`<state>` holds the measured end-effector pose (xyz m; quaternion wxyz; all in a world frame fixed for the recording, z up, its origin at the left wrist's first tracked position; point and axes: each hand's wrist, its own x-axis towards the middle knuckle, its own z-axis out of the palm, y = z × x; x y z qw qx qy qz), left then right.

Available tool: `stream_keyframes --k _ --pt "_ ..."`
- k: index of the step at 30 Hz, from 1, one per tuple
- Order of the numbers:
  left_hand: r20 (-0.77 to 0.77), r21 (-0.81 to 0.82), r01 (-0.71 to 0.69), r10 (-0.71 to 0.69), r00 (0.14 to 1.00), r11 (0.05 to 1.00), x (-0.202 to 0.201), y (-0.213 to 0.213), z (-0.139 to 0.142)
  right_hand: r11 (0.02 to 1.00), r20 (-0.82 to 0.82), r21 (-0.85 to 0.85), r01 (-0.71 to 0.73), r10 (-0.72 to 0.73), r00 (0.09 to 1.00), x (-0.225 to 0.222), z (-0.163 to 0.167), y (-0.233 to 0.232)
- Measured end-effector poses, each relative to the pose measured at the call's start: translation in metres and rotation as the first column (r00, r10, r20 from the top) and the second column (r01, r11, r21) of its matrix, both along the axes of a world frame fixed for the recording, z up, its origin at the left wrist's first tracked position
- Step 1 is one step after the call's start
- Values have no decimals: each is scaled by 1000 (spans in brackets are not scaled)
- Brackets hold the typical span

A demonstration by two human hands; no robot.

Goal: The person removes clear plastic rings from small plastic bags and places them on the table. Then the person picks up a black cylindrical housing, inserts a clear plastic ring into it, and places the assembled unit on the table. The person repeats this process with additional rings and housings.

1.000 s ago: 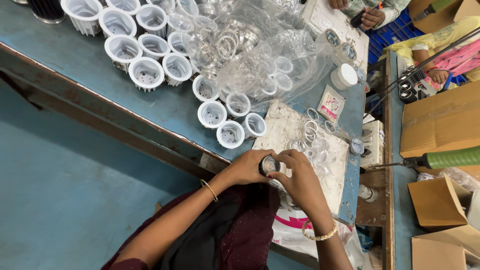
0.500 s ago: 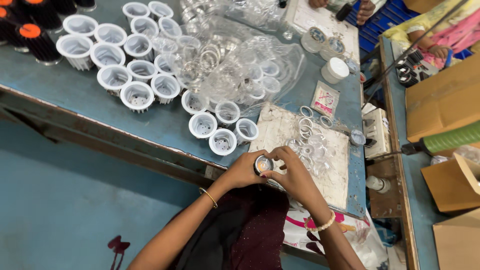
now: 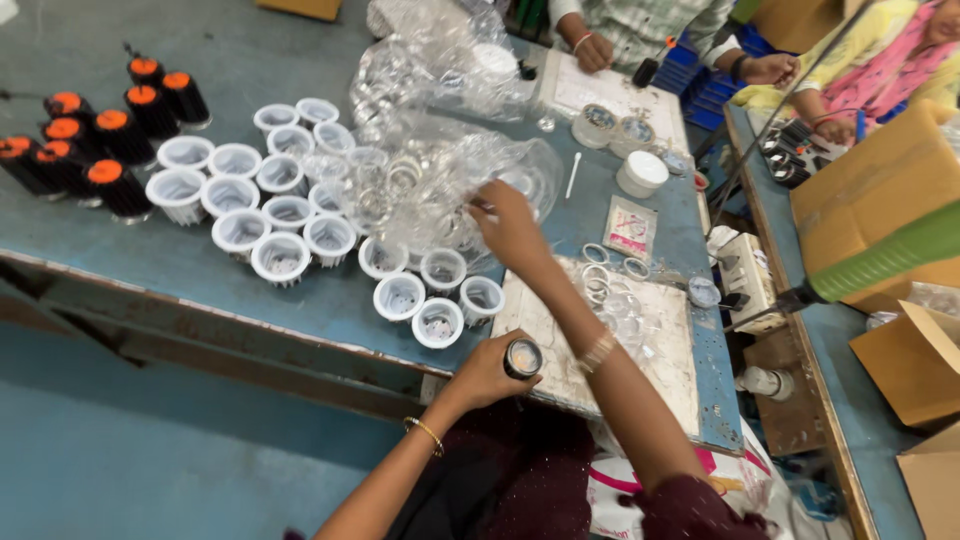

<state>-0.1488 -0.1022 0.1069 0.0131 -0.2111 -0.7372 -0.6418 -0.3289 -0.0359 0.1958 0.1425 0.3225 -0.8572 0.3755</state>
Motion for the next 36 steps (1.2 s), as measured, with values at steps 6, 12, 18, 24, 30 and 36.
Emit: stream_keyframes --k 6,12,18,24,30,36 --pt "-35 -46 -31 29 999 998 0 8 8 992 -219 -63 109 -121 968 -24 -18 -49" --pt "-8 -29 19 -19 1000 999 -4 9 12 977 50 3 215 -215 975 41 44 6" --pt "9 -31 8 -8 1000 999 -9 10 11 801 88 438 408 -490 867 22 54 162" --pt "-8 -58 -1 0 1000 998 -8 10 14 516 138 813 269 -619 773 -18 -44 219" --pt "-46 -36 -16 15 999 999 -4 11 15 437 14 826 356 -648 761 1 -48 195" --pt "4 -68 -33 33 999 997 -4 13 11 929 414 370 3 -168 895 77 24 162"
